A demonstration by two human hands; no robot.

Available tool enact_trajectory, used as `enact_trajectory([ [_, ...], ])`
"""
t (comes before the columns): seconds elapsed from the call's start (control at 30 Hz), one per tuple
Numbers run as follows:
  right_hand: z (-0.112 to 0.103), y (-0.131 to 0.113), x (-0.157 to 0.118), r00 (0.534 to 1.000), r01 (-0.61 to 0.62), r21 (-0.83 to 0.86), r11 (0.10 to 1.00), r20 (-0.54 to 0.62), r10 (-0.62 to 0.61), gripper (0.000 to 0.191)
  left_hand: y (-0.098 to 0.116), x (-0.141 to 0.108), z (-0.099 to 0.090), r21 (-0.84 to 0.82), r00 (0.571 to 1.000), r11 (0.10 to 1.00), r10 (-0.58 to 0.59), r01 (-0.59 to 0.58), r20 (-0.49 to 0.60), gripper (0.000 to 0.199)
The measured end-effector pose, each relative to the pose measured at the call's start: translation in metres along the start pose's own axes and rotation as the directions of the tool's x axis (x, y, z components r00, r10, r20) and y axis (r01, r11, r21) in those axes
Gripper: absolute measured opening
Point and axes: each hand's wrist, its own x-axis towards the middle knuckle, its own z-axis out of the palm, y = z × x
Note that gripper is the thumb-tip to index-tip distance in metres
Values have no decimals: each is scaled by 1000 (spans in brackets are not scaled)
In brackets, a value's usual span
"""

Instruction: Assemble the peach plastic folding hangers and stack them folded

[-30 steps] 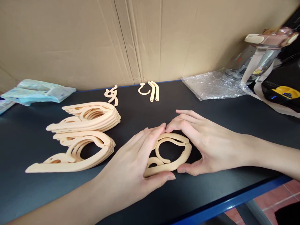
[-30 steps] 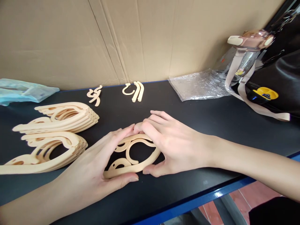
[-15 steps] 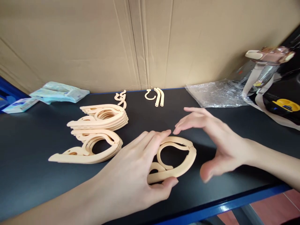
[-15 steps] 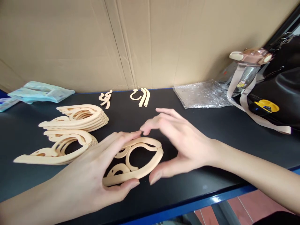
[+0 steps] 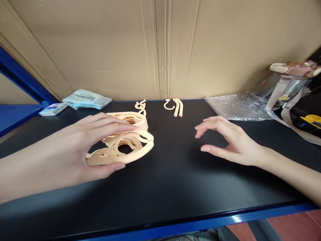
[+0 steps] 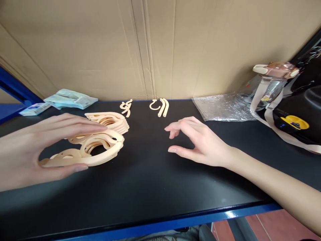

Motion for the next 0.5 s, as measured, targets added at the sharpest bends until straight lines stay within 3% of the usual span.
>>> enact_trajectory([
  [0.17,1,-2,-1,1000,-2,-8,1000,26,2,27,-21,-5,-2,-11,985,993,-115,118,130,55],
  [0.27,1,-2,-2,999,-12,-3,1000,31,12,29,-27,-7,-2,1,979,997,-77,78,188,58],
  [0.5,2,-4,-1,1000,-16,31,999,23,15,28,-25,-17,3,83,986,996,26,-40,164,65],
])
